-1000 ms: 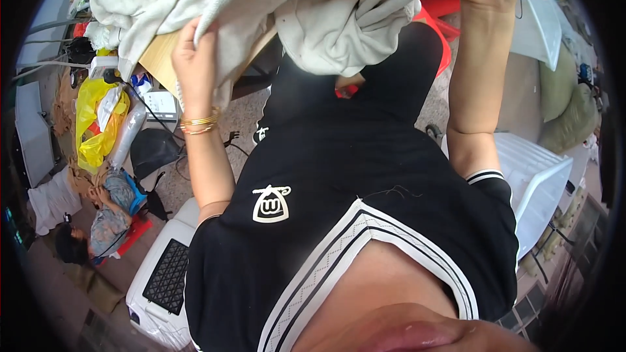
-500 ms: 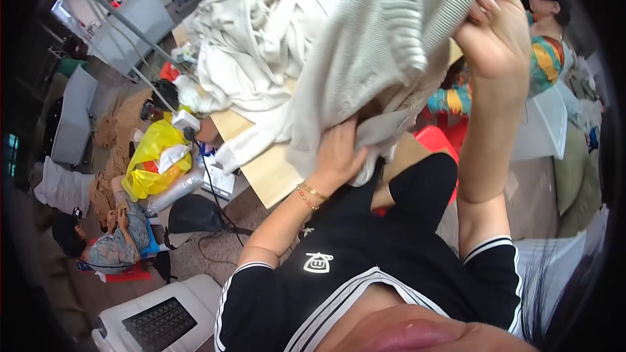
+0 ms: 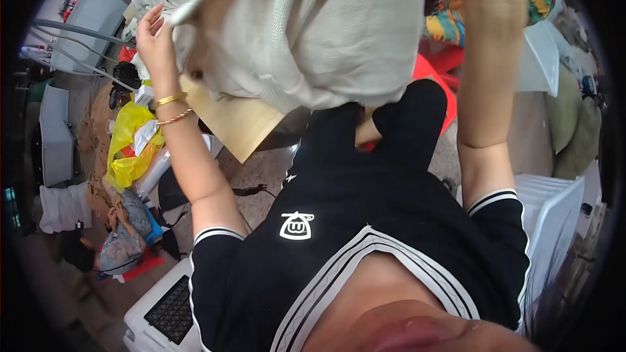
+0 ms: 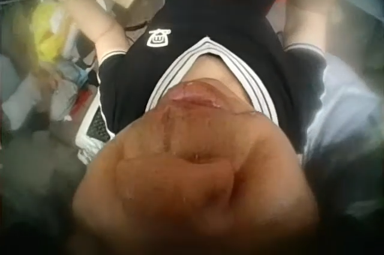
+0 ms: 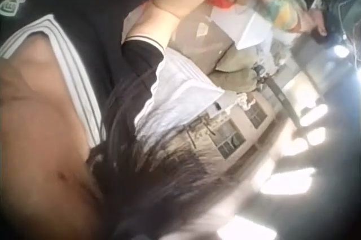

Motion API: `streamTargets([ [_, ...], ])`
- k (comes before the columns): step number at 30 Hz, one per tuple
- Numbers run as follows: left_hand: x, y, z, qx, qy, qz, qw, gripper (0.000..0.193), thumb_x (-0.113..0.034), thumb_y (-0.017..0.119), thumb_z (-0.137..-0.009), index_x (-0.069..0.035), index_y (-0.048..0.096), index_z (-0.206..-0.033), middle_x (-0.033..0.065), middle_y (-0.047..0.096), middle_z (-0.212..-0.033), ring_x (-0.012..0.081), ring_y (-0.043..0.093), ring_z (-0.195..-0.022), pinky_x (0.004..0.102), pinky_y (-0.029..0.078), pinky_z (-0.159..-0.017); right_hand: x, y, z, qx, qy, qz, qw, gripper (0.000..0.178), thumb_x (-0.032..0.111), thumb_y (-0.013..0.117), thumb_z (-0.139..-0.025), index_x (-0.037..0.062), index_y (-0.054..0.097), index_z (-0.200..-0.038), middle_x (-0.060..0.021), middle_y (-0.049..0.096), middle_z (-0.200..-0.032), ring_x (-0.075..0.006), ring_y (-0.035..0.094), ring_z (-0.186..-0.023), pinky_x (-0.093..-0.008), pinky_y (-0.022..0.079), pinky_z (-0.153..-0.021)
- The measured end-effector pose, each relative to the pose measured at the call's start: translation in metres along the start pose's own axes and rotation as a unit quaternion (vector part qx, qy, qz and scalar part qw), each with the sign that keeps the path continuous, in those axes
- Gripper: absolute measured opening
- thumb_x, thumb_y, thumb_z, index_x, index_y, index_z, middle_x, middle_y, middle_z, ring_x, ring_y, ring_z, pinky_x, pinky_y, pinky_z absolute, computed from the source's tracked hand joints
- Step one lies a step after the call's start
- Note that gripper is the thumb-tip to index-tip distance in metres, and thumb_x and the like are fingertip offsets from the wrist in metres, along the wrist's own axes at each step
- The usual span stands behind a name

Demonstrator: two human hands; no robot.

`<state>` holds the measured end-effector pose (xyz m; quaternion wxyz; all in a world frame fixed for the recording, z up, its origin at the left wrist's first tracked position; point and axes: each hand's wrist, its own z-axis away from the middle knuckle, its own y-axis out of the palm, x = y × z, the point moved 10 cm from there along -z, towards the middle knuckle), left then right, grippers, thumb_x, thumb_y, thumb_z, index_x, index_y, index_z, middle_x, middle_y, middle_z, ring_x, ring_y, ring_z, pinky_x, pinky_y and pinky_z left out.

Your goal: Trimming loose threads from sweaters using small thread snips.

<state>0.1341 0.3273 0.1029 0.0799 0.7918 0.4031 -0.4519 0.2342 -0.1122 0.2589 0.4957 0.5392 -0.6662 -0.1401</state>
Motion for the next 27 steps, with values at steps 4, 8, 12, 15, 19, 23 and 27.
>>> streamTargets([
  [4,-0.057,0.102,0.095,0.078,-0.067,0.18,0.978,0.026,-0.004,0.072,-0.09,-0.004,0.066,-0.116,0.0041,0.068,-0.113,0.0118,0.063,-0.096,0.0254,0.052,-0.078,-0.048,-0.107,0.04,-0.234,0.055,-0.096,0.966,0.012,0.01,0.049,-0.105,0.0073,0.048,-0.093,0.0011,0.043,-0.065,-0.0098,0.04,-0.052,-0.0213,0.031,-0.042],
  [8,-0.097,0.157,0.191,0.185,0.054,-0.088,0.977,0.055,-0.027,0.088,-0.076,-0.003,0.058,-0.117,0.009,0.059,-0.11,0.0209,0.06,-0.091,0.0346,0.052,-0.079,-0.051,-0.114,0.048,-0.219,0.049,-0.078,0.971,0.009,0.01,0.052,-0.104,0.0063,0.049,-0.097,0.0,0.045,-0.069,-0.0103,0.044,-0.057,-0.0212,0.032,-0.043],
  [12,-0.063,0.15,0.199,0.162,0.01,-0.099,0.982,0.067,-0.026,0.085,-0.079,-0.002,0.052,-0.133,0.0151,0.055,-0.119,0.0313,0.057,-0.105,0.0392,0.051,-0.086,-0.025,-0.099,0.044,-0.148,0.026,-0.041,0.988,0.009,0.012,0.051,-0.107,0.0052,0.051,-0.101,0.0008,0.045,-0.069,-0.0081,0.044,-0.056,-0.0205,0.033,-0.045],
  [15,-0.079,0.138,0.17,0.091,0.106,-0.086,0.987,0.063,-0.018,0.079,-0.085,-0.004,0.05,-0.139,0.0188,0.052,-0.128,0.0352,0.054,-0.116,0.0419,0.049,-0.095,-0.019,-0.086,0.054,-0.159,0.012,-0.04,0.986,0.013,0.015,0.051,-0.107,0.0041,0.053,-0.1,0.0018,0.047,-0.069,-0.0073,0.044,-0.054,-0.0208,0.032,-0.046],
  [19,-0.068,0.156,0.142,0.173,0.241,-0.186,0.937,0.037,-0.019,0.076,-0.082,-0.006,0.069,-0.116,0.0163,0.063,-0.125,0.0385,0.055,-0.122,0.0491,0.042,-0.103,0.015,-0.088,0.055,-0.104,-0.039,0.054,0.992,0.021,0.015,0.056,-0.104,0.0005,0.061,-0.118,0.0016,0.053,-0.07,-0.0044,0.044,-0.052,-0.0202,0.03,-0.044],
  [23,-0.05,0.165,0.165,0.342,0.181,-0.115,0.915,0.063,-0.017,0.077,-0.081,-0.011,0.054,-0.139,0.0125,0.058,-0.14,0.0352,0.045,-0.142,0.0599,0.027,-0.12,-0.003,-0.035,0.078,0.092,0.048,-0.031,0.994,0.04,0.011,0.036,-0.11,-0.0107,0.045,-0.143,0.0002,0.033,-0.071,-0.0051,0.036,-0.053,-0.0216,0.029,-0.052],
  [27,-0.058,0.152,0.185,0.405,0.116,-0.036,0.906,0.049,-0.016,0.065,-0.087,-0.01,0.059,-0.135,0.0165,0.061,-0.132,0.0356,0.049,-0.138,0.0573,0.024,-0.123,0.001,-0.052,0.092,-0.099,-0.002,0.128,0.987,0.045,0.017,0.036,-0.111,-0.0081,0.043,-0.147,-0.0017,0.059,-0.087,-0.0008,0.04,-0.05,-0.0162,0.028,-0.043],
])
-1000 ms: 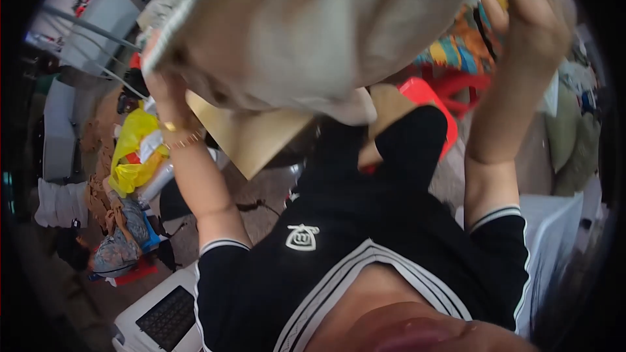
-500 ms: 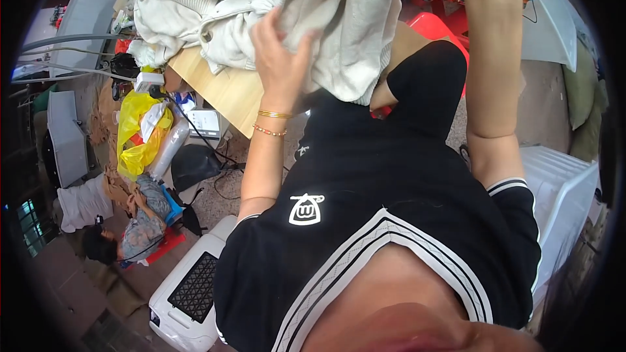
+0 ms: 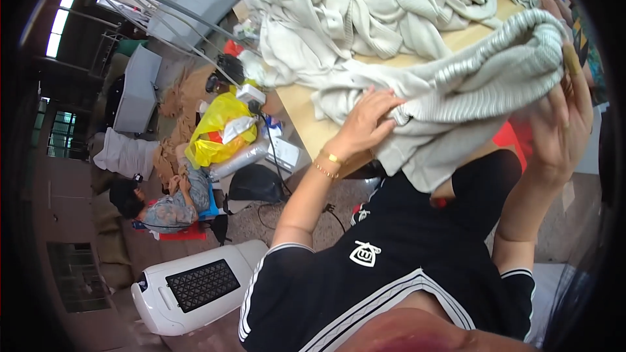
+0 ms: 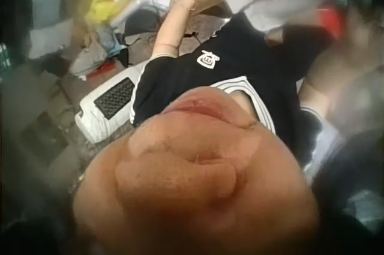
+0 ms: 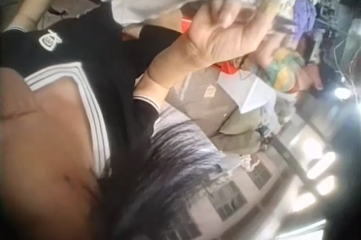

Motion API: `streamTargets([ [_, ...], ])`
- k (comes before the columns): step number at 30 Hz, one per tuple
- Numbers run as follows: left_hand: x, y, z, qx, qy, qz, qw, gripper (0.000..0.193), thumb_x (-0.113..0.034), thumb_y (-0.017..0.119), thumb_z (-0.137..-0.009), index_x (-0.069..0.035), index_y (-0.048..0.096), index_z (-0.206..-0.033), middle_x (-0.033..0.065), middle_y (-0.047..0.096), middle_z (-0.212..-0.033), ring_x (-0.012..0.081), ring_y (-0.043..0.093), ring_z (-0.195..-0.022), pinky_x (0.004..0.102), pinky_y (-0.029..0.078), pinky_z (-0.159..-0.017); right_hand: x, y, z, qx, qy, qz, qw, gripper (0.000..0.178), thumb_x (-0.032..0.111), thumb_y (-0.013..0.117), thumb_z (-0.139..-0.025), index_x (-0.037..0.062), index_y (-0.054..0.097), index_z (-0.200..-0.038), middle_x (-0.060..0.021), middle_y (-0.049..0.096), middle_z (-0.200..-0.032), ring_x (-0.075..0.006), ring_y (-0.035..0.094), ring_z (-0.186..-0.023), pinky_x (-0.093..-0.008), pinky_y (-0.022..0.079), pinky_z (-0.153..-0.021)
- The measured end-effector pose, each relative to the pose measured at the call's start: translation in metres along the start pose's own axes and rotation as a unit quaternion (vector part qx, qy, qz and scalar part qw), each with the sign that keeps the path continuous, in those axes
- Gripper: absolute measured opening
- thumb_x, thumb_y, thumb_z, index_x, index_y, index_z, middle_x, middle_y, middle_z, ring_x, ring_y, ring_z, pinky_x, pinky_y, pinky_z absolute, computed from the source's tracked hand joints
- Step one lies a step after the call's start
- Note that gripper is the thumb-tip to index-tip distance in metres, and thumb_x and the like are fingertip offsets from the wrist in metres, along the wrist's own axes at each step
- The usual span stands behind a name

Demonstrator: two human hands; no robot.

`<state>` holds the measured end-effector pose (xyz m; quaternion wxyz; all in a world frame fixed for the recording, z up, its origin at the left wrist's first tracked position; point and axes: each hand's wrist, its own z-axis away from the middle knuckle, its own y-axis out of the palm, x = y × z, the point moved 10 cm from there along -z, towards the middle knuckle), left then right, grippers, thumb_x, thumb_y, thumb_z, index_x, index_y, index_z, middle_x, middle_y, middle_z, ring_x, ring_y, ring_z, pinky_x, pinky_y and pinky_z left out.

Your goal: Trimming loose threads from sweaters using small thread snips.

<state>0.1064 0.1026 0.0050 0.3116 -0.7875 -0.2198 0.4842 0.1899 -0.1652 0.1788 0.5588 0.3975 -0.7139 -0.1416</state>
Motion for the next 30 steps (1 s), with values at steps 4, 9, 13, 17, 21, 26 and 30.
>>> streamTargets([
  [4,-0.015,-0.038,0.016,-0.076,-0.099,0.316,0.94,0.028,-0.022,0.064,-0.098,-0.001,0.068,-0.115,0.0062,0.065,-0.101,0.0135,0.061,-0.093,0.0298,0.048,-0.083,0.012,-0.033,-0.004,-0.039,-0.053,-0.007,0.998,0.042,0.017,0.039,-0.111,-0.0089,0.049,-0.143,0.0009,0.057,-0.086,-0.0013,0.041,-0.052,-0.0159,0.03,-0.044],
  [9,0.008,-0.071,0.045,-0.243,-0.216,0.401,0.857,0.032,-0.023,0.057,-0.105,0.002,0.066,-0.121,0.005,0.067,-0.119,0.0133,0.059,-0.112,0.0288,0.044,-0.102,-0.04,-0.058,-0.061,-0.084,-0.025,0.136,0.987,0.03,0.015,0.058,-0.104,0.0001,0.059,-0.13,-0.0002,0.061,-0.094,-0.0037,0.049,-0.065,-0.0159,0.028,-0.047],
  [13,0.034,-0.013,0.038,-0.166,-0.278,0.518,0.791,0.036,-0.02,0.057,-0.104,0.003,0.059,-0.132,0.0014,0.067,-0.116,0.0053,0.059,-0.101,0.0202,0.046,-0.083,-0.089,-0.124,-0.021,-0.191,0.021,0.351,0.916,0.037,0.018,0.068,-0.095,0.0001,0.061,-0.127,-0.0037,0.069,-0.084,-0.0035,0.044,-0.047,-0.0193,0.031,-0.043],
  [17,0.04,0.003,0.047,-0.156,-0.277,0.524,0.79,0.039,-0.013,0.055,-0.103,0.005,0.055,-0.138,0.0051,0.069,-0.116,0.0072,0.062,-0.1,0.0197,0.047,-0.082,-0.182,-0.101,0.022,0.067,0.123,0.436,0.889,0.029,0.015,0.062,-0.101,0.0057,0.068,-0.127,-0.0003,0.072,-0.105,-0.0002,0.051,-0.068,-0.0144,0.032,-0.054],
  [21,0.038,0.008,0.052,-0.184,-0.277,0.536,0.776,0.039,-0.009,0.056,-0.103,0.007,0.055,-0.138,0.0096,0.069,-0.12,0.0118,0.063,-0.109,0.0241,0.048,-0.094,-0.218,-0.044,0.05,0.166,0.056,0.407,0.897,0.028,0.004,0.067,-0.096,0.0031,0.07,-0.124,-0.001,0.069,-0.113,-0.002,0.056,-0.081,-0.02,0.045,-0.068],
  [26,0.029,0.0,0.055,-0.239,-0.222,0.456,0.828,0.056,-0.009,0.062,-0.1,-0.004,0.039,-0.152,0.0104,0.066,-0.119,0.0109,0.066,-0.104,0.0198,0.052,-0.085,-0.238,-0.008,0.06,0.183,0.044,0.368,0.911,0.031,0.006,0.07,-0.093,-0.0006,0.067,-0.123,-0.0035,0.066,-0.097,-0.0066,0.055,-0.072,-0.0219,0.045,-0.063],
  [30,0.029,-0.017,0.064,-0.263,-0.237,0.198,0.914,0.049,-0.008,0.073,-0.092,-0.004,0.054,-0.138,0.0107,0.063,-0.112,0.0097,0.065,-0.078,0.0217,0.052,-0.065,-0.243,-0.001,0.059,0.195,0.084,0.397,0.893,0.036,0.003,0.071,-0.091,-0.0017,0.064,-0.126,-0.0033,0.063,-0.101,-0.009,0.056,-0.082,-0.0248,0.048,-0.072],
])
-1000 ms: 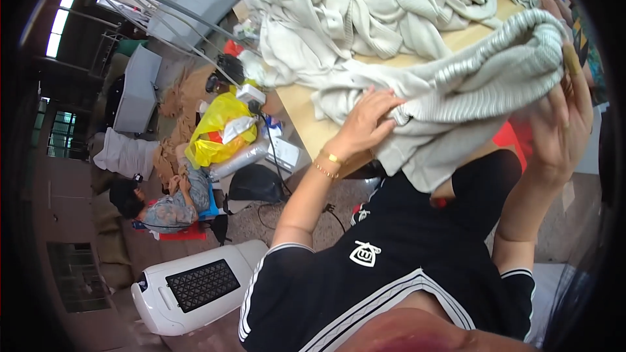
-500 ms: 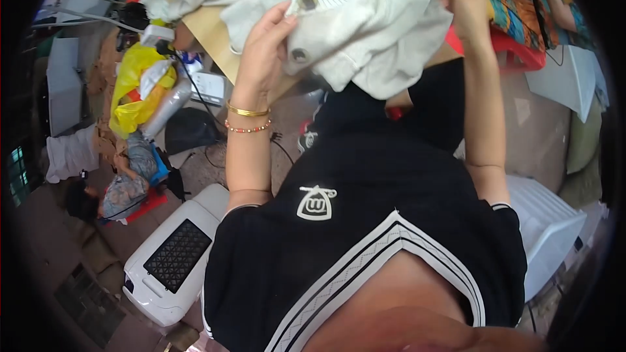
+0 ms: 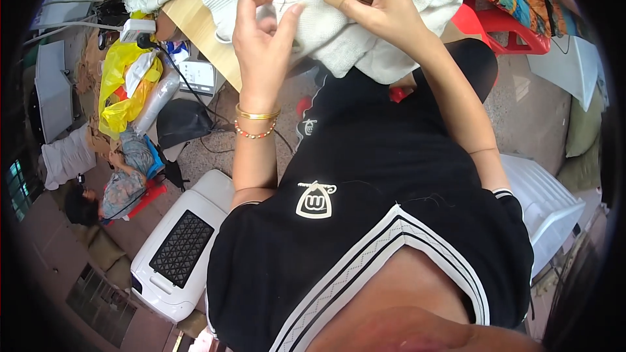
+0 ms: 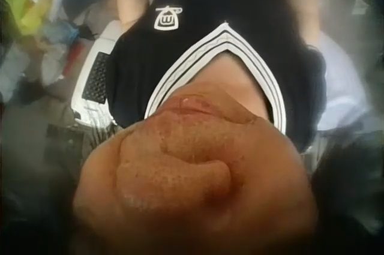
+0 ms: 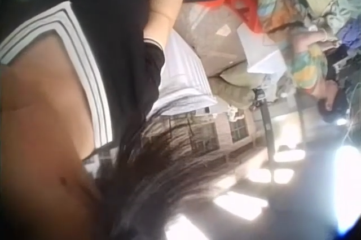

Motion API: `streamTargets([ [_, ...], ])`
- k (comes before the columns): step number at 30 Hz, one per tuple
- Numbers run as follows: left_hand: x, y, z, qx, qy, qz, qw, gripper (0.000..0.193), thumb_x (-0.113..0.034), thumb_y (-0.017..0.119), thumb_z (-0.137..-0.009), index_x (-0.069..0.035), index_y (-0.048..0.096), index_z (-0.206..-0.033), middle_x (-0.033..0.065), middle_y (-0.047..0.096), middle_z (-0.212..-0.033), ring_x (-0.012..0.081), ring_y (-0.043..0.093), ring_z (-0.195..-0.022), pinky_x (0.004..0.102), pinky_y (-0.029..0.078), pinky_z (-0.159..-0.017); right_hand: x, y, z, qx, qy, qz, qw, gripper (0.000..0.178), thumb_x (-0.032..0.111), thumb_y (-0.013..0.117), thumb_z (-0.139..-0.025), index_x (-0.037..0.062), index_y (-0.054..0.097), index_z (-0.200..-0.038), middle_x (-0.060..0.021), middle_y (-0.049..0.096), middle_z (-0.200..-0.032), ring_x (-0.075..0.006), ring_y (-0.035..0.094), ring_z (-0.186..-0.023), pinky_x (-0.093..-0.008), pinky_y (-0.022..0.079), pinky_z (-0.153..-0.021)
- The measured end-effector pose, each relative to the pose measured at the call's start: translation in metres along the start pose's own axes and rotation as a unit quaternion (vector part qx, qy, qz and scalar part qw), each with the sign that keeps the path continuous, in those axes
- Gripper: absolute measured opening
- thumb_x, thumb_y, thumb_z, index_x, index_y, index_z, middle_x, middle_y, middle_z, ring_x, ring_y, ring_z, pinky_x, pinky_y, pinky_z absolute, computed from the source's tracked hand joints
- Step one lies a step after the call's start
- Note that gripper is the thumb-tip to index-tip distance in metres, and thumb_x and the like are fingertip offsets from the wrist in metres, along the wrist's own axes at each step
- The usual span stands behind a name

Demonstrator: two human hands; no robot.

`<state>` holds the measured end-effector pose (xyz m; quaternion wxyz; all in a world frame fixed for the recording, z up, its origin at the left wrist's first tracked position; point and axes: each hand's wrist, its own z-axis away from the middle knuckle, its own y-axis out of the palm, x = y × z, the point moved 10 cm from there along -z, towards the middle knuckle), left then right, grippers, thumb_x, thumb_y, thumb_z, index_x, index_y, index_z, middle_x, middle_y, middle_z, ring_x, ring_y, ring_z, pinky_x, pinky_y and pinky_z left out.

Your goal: Trimming loose threads from sweaters using small thread snips.

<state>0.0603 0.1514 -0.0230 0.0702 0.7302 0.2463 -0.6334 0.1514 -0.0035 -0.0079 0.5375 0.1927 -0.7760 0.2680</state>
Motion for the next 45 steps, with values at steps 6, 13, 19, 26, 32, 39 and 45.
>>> streamTargets([
  [6,-0.006,-0.007,-0.003,-0.052,0.082,-0.175,0.98,0.024,-0.013,0.077,-0.089,-0.001,0.074,-0.11,0.007,0.066,-0.097,0.0113,0.059,-0.063,0.0255,0.05,-0.06,0.032,0.003,0.002,-0.025,-0.047,0.166,0.985,0.038,0.004,0.072,-0.09,0.0007,0.064,-0.127,-0.0085,0.062,-0.095,-0.0146,0.058,-0.077,-0.0267,0.049,-0.07],
  [13,-0.008,-0.012,-0.005,-0.082,0.132,-0.161,0.975,0.01,-0.007,0.077,-0.088,-0.002,0.076,-0.097,0.0056,0.065,-0.086,0.0125,0.058,-0.064,0.0273,0.047,-0.059,0.021,0.014,0.004,-0.035,-0.1,0.315,0.943,0.033,0.015,0.07,-0.09,0.014,0.069,-0.123,-0.0041,0.063,-0.094,-0.0218,0.067,-0.085,-0.0346,0.054,-0.064],
  [19,-0.019,-0.013,-0.003,-0.078,0.137,-0.178,0.971,0.006,-0.006,0.074,-0.09,-0.002,0.071,-0.094,0.0062,0.064,-0.091,0.0142,0.061,-0.065,0.0285,0.049,-0.059,0.021,0.025,0.002,-0.031,-0.092,0.365,0.926,0.033,0.019,0.073,-0.087,0.0168,0.072,-0.12,-0.0027,0.063,-0.094,-0.0225,0.067,-0.085,-0.0369,0.056,-0.066],
  [26,-0.029,-0.01,0.001,-0.084,0.169,-0.212,0.959,0.005,-0.004,0.071,-0.091,-0.001,0.067,-0.094,0.0078,0.063,-0.093,0.0182,0.062,-0.067,0.0299,0.051,-0.062,0.026,0.029,0.0,-0.056,-0.131,0.359,0.922,0.031,0.019,0.074,-0.088,0.0167,0.073,-0.119,-0.0019,0.063,-0.092,-0.0202,0.066,-0.077,-0.0338,0.054,-0.063],
  [32,-0.032,-0.01,0.002,-0.073,0.178,-0.203,0.96,0.006,-0.003,0.07,-0.091,0.0,0.065,-0.092,0.0097,0.062,-0.092,0.0233,0.063,-0.08,0.0329,0.052,-0.07,0.025,0.027,0.0,-0.07,-0.153,0.344,0.924,0.029,0.017,0.073,-0.089,0.0162,0.074,-0.117,-0.002,0.064,-0.09,-0.0198,0.065,-0.074,-0.0325,0.053,-0.061],
  [39,-0.03,-0.013,-0.003,-0.097,0.229,-0.191,0.95,0.007,-0.004,0.068,-0.095,0.0,0.065,-0.1,0.01,0.064,-0.105,0.0219,0.064,-0.094,0.031,0.054,-0.082,0.023,0.01,0.005,-0.076,-0.124,0.209,0.967,0.033,0.018,0.076,-0.087,0.0153,0.073,-0.119,-0.0028,0.063,-0.089,-0.0193,0.064,-0.072,-0.0308,0.051,-0.06],
  [45,-0.052,0.001,0.001,-0.054,0.385,-0.201,0.899,0.01,0.0,0.066,-0.094,0.0,0.06,-0.103,0.018,0.066,-0.118,0.0286,0.066,-0.107,0.0351,0.055,-0.09,0.027,0.009,0.021,-0.051,-0.174,0.25,0.951,0.033,0.019,0.075,-0.088,0.0151,0.072,-0.121,-0.003,0.065,-0.091,-0.0199,0.063,-0.071,-0.0303,0.051,-0.061],
])
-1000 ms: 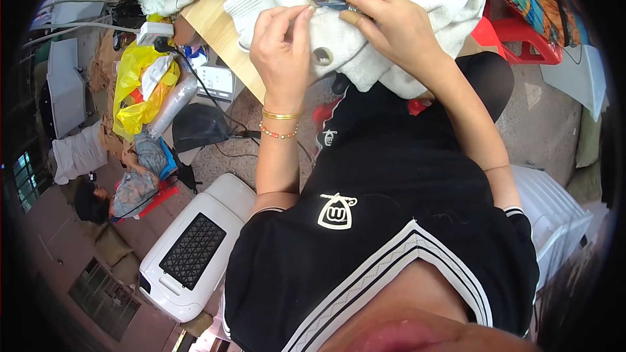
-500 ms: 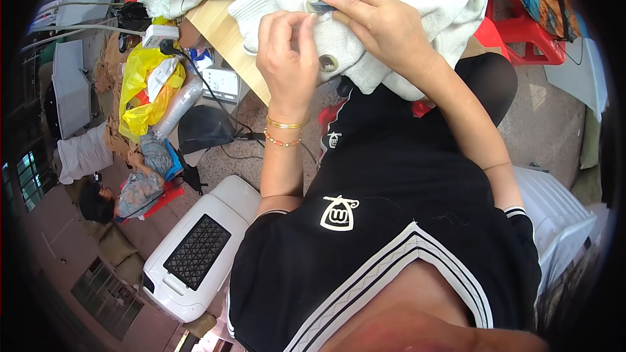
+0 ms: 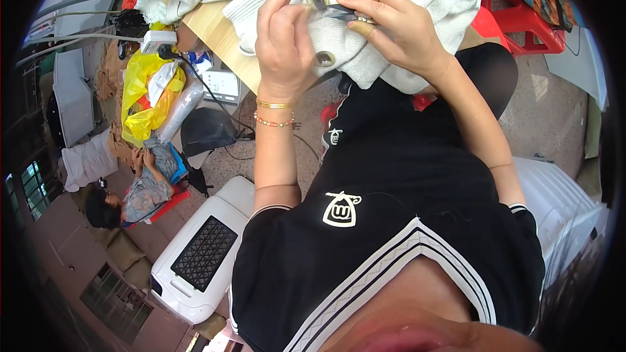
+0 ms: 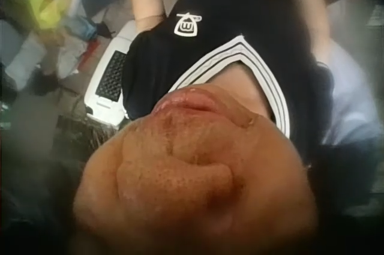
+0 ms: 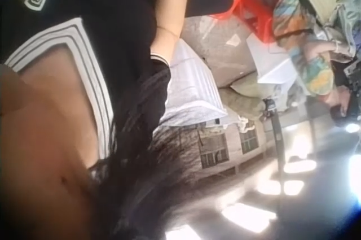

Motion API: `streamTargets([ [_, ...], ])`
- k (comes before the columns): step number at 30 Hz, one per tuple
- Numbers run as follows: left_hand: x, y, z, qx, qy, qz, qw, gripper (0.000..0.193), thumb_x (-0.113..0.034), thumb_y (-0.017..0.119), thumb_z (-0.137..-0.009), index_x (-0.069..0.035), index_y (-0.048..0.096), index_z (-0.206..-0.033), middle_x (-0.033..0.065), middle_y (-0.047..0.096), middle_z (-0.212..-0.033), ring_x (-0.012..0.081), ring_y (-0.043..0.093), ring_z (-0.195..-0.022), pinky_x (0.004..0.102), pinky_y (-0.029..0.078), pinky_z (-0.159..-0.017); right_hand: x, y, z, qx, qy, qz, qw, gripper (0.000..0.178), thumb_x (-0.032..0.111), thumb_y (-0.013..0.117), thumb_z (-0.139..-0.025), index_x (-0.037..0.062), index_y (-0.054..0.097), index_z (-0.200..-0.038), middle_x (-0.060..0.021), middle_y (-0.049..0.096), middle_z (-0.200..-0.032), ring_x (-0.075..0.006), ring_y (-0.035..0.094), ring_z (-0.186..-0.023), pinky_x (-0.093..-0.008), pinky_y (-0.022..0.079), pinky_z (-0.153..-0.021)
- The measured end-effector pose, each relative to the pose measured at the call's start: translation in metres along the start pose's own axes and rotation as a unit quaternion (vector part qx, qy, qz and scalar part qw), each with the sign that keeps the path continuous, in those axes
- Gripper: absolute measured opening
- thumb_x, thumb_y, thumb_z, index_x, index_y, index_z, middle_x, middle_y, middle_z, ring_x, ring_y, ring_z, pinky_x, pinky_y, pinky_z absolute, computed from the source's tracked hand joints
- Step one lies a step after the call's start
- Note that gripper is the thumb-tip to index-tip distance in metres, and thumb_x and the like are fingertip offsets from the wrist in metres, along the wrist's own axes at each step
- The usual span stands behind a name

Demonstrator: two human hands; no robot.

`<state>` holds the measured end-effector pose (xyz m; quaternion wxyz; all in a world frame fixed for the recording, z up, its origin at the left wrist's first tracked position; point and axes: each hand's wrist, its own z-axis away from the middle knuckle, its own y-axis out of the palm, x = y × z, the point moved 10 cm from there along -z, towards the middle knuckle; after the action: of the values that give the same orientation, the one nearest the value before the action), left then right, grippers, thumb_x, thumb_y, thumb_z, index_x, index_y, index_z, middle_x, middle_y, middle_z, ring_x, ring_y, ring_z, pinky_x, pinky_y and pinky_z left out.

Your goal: Trimming loose threads from sweaters using small thread snips.

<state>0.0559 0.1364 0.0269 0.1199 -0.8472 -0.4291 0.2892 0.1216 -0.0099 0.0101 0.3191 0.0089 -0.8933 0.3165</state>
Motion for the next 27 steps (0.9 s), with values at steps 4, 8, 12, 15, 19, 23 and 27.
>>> streamTargets([
  [4,-0.001,0.007,-0.002,0.051,0.034,0.025,0.998,0.011,0.001,0.066,-0.094,0.0,0.059,-0.104,0.017,0.068,-0.114,0.0289,0.067,-0.104,0.0361,0.055,-0.09,-0.014,-0.004,0.003,-0.01,0.061,-0.006,0.998,0.033,0.019,0.075,-0.088,0.014,0.072,-0.121,-0.003,0.064,-0.091,-0.0197,0.064,-0.073,-0.0313,0.051,-0.063],
  [8,0.008,0.013,-0.002,0.077,0.008,0.016,0.997,0.011,0.0,0.065,-0.096,0.0,0.059,-0.105,0.0157,0.07,-0.108,0.0289,0.068,-0.099,0.035,0.055,-0.088,-0.008,-0.029,-0.031,-0.093,0.0,-0.145,0.985,0.037,0.007,0.075,-0.088,0.0045,0.069,-0.125,-0.0089,0.063,-0.095,-0.0165,0.059,-0.074,-0.0275,0.049,-0.066],
  [12,0.05,0.012,0.018,0.063,-0.166,0.125,0.976,0.006,-0.001,0.06,-0.101,0.002,0.058,-0.106,0.0133,0.066,-0.112,0.0174,0.067,-0.095,0.0286,0.056,-0.085,0.009,-0.046,-0.051,-0.132,-0.08,-0.248,0.956,0.031,0.006,0.071,-0.091,0.0009,0.069,-0.121,-0.0119,0.062,-0.093,-0.0205,0.06,-0.073,-0.03,0.049,-0.065],
  [15,0.053,0.011,0.023,0.045,-0.182,0.14,0.972,0.006,-0.002,0.058,-0.103,0.003,0.057,-0.106,0.0117,0.065,-0.112,0.0138,0.066,-0.094,0.0268,0.057,-0.084,0.023,-0.035,-0.041,-0.019,-0.042,-0.138,0.989,0.03,0.009,0.072,-0.091,0.0013,0.07,-0.12,-0.0124,0.063,-0.092,-0.0238,0.061,-0.074,-0.032,0.049,-0.064],
  [19,0.048,0.016,0.019,0.01,-0.193,0.172,0.966,0.006,-0.001,0.061,-0.099,0.001,0.057,-0.102,0.0111,0.062,-0.102,0.0184,0.063,-0.085,0.0289,0.053,-0.074,0.025,-0.019,-0.012,-0.092,-0.218,-0.007,0.972,0.03,0.014,0.072,-0.09,0.0046,0.07,-0.118,-0.0107,0.061,-0.089,-0.0282,0.063,-0.077,-0.0354,0.051,-0.064],
  [23,0.047,0.013,0.016,0.017,-0.182,0.132,0.974,0.005,-0.001,0.059,-0.099,0.002,0.057,-0.102,0.0116,0.063,-0.103,0.0187,0.064,-0.086,0.0291,0.054,-0.075,0.037,-0.011,-0.011,-0.115,-0.25,0.079,0.958,0.027,0.016,0.072,-0.089,0.0063,0.07,-0.114,-0.0091,0.06,-0.088,-0.0287,0.063,-0.077,-0.0374,0.053,-0.064],
  [27,0.04,0.017,0.008,0.008,-0.186,0.15,0.971,0.005,-0.001,0.058,-0.1,0.002,0.057,-0.103,0.0134,0.067,-0.106,0.0196,0.067,-0.085,0.0309,0.055,-0.075,0.035,-0.011,-0.013,-0.118,-0.229,0.095,0.962,0.025,0.015,0.071,-0.089,0.0057,0.07,-0.112,-0.0094,0.061,-0.089,-0.0287,0.064,-0.078,-0.0375,0.053,-0.064],
])
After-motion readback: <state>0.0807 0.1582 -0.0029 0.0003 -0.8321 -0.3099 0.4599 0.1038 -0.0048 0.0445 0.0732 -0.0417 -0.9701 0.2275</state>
